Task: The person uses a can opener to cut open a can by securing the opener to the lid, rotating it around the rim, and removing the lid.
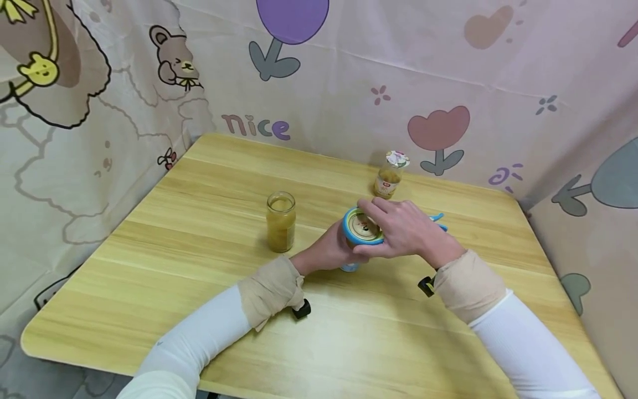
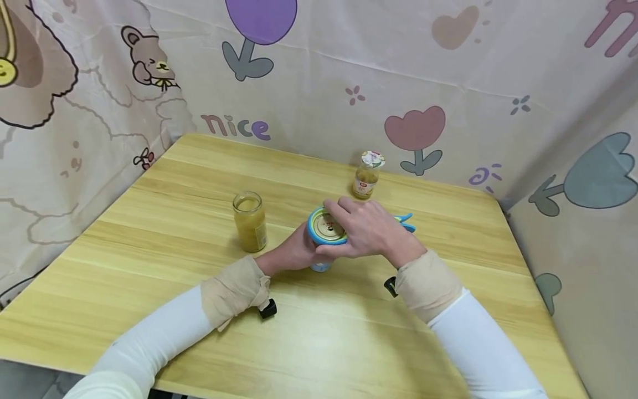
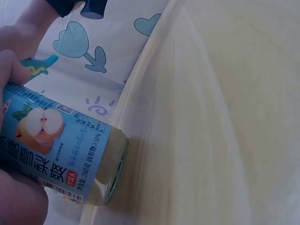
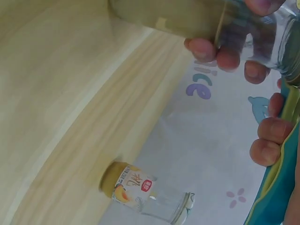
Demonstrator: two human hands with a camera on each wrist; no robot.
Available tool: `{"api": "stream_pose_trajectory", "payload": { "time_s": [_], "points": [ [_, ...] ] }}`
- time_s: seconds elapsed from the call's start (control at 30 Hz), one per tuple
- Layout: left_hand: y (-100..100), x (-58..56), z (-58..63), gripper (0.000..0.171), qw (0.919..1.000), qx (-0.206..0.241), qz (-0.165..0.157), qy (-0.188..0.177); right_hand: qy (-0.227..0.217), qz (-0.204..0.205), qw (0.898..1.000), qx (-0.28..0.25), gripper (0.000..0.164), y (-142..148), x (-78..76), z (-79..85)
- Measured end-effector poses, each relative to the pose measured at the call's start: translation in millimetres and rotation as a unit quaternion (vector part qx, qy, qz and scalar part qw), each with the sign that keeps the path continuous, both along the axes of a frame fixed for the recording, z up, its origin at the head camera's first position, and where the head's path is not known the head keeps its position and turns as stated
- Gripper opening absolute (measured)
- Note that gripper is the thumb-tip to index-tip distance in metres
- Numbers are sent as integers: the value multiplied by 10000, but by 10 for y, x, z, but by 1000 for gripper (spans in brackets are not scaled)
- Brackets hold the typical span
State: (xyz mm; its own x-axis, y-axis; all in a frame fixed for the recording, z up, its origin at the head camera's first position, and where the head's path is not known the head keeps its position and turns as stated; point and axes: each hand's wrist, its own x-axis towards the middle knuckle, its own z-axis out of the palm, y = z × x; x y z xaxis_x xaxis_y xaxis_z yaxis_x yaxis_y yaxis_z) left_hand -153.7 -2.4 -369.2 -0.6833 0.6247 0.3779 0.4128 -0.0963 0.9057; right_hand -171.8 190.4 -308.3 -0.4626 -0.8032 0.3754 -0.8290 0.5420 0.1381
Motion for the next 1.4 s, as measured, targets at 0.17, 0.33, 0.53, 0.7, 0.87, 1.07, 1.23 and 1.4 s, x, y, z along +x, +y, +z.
{"api": "stream_pose_trajectory", "payload": {
  "time_s": [0.17, 0.33, 0.53, 0.7, 0.87, 1.07, 1.23, 1.4],
  "points": [
    [5, 0, -2, 66, 10000, -9, -93, 12, 99, 218, 9997, -72, 76, 18, -29, 4],
    [-10, -9, -16, 67, 9999, -16, -103, -41, 129, 367, 9992, -73, 80, 0, -62, 12],
    [-9, -16, -8, 68, 9999, -59, -149, -22, 223, 532, 9983, -8, 80, 0, -84, 43],
    [-5, -14, 10, 68, 9998, -95, -141, -46, 259, 523, 9983, 72, 77, 7, -88, 73],
    [-7, -9, 6, 68, 9999, -124, -92, 19, 251, 518, 9982, 193, 77, 0, -80, 96],
    [-11, -19, -4, 68, 9998, -111, -147, 48, 301, 566, 9974, 317, 77, -8, -83, 127],
    [-16, -25, -1, 67, 9997, -81, -177, 139, 382, 597, 9963, 478, 78, -24, -80, 170],
    [-24, -27, -11, 69, 9997, -92, -136, 195, 430, 611, 9947, 699, 78, -56, -75, 214]
  ]
}}
